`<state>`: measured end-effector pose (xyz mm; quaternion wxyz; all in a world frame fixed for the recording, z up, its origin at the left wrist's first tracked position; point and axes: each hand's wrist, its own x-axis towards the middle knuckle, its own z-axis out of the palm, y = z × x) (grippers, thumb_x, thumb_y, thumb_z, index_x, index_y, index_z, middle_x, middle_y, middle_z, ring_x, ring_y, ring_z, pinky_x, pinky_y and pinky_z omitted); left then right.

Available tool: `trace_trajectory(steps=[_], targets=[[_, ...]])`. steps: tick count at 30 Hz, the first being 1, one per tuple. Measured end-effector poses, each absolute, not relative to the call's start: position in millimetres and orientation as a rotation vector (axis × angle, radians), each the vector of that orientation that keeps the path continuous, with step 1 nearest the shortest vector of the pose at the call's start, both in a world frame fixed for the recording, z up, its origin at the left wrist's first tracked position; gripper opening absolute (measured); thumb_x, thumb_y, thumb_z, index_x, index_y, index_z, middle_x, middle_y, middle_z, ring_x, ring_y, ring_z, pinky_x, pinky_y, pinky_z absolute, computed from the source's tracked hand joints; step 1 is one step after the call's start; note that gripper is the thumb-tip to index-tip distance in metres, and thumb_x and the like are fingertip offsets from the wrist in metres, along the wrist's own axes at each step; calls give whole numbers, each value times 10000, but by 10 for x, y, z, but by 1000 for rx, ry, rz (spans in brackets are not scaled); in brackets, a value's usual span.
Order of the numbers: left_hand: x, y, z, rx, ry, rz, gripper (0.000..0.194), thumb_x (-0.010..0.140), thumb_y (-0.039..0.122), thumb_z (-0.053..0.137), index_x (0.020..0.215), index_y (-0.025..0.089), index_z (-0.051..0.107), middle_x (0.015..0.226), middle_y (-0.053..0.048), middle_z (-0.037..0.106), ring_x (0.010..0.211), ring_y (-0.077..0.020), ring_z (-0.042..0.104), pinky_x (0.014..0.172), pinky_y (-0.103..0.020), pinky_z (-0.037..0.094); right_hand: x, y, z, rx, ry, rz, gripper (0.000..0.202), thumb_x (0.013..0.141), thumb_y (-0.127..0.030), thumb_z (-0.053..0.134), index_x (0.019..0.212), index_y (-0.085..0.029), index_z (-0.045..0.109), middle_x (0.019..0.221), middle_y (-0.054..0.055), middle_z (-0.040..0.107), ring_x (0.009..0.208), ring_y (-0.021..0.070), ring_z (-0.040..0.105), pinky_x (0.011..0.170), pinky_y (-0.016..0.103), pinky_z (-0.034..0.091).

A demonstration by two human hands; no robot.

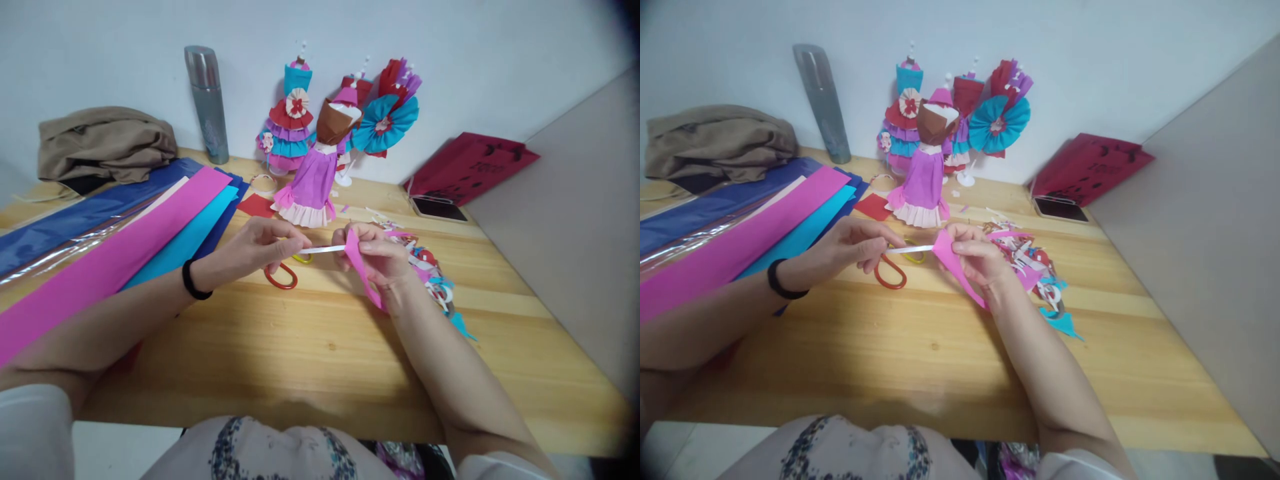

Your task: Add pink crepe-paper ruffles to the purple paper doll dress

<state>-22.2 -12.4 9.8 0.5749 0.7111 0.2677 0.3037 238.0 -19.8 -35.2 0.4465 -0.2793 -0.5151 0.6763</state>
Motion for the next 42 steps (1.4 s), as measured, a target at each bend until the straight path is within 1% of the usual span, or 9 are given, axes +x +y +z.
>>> trace_trajectory(steps=[9,14,19,23,26,29,32,37,42], targets=[[-183,-208,208,1636,741,621,289,806,381,667,668,128,686,491,37,485,485,-63,412,442,-170,328,2366,-234,-299,-895,-1347,1567,368,635,-476,840,690,-201,602,668,4,607,510,139,578,478,262,445],[-186,-195,204,1682,791,646,316,767,380,667,575,133,623,506,22,487,500,-62,370,456,-199,242,2370,-224,-341,-871,-1290,1633,316,602,-400,867,678,-190,643,676,-7,614,508,119,562,468,239,417],[-181,-154,164,1655,781,668,236,717,318,651,565,138,644,524,15,523,532,-73,401,499,-213,287,2359,-224,-325,-784,-1326,1647,275,651,-372,863,708,-192,663,692,2,653,534,124,601,478,232,451],[-187,-98,98,1655,810,712,230,731,305,648,565,145,645,522,19,508,537,-80,410,514,-223,301,2335,-256,-266,-730,-1344,1685,246,704,-355,844,733,-207,650,990,44,753,681,186,723,584,296,555],[-195,-71,71,1688,863,769,257,743,310,647,548,146,621,528,18,497,536,-83,410,513,-230,297,2337,-274,-255,-760,-1381,1673,250,706,-355,853,738,-209,652,1219,68,730,785,214,753,719,365,596],[-220,-45,102,1728,908,850,251,742,307,649,552,146,620,537,19,494,533,-84,408,510,-233,297,2358,-280,-260,-827,-1452,1624,251,688,-375,869,734,-209,687,1292,84,707,860,224,747,860,410,588],[-259,-13,164,1754,979,932,229,748,283,642,564,148,631,543,18,498,551,-90,425,517,-232,309,2368,-291,-222,-851,-1409,1566,268,659,-397,872,703,-211,684,1316,81,697,811,219,734,831,419,602],[-273,-21,189,1831,985,922,252,793,271,641,579,143,612,550,31,466,569,-80,396,525,-227,297,2318,-378,-28,-840,-1360,1432,277,649,-396,873,666,-234,649,1174,71,740,780,208,707,767,390,608],[-218,-67,104,1852,937,876,288,821,297,617,581,141,589,554,35,431,555,-76,357,502,-233,259,2164,-551,148,-922,-1399,1561,256,678,-389,851,714,-224,659,694,14,678,499,149,590,454,281,500]])
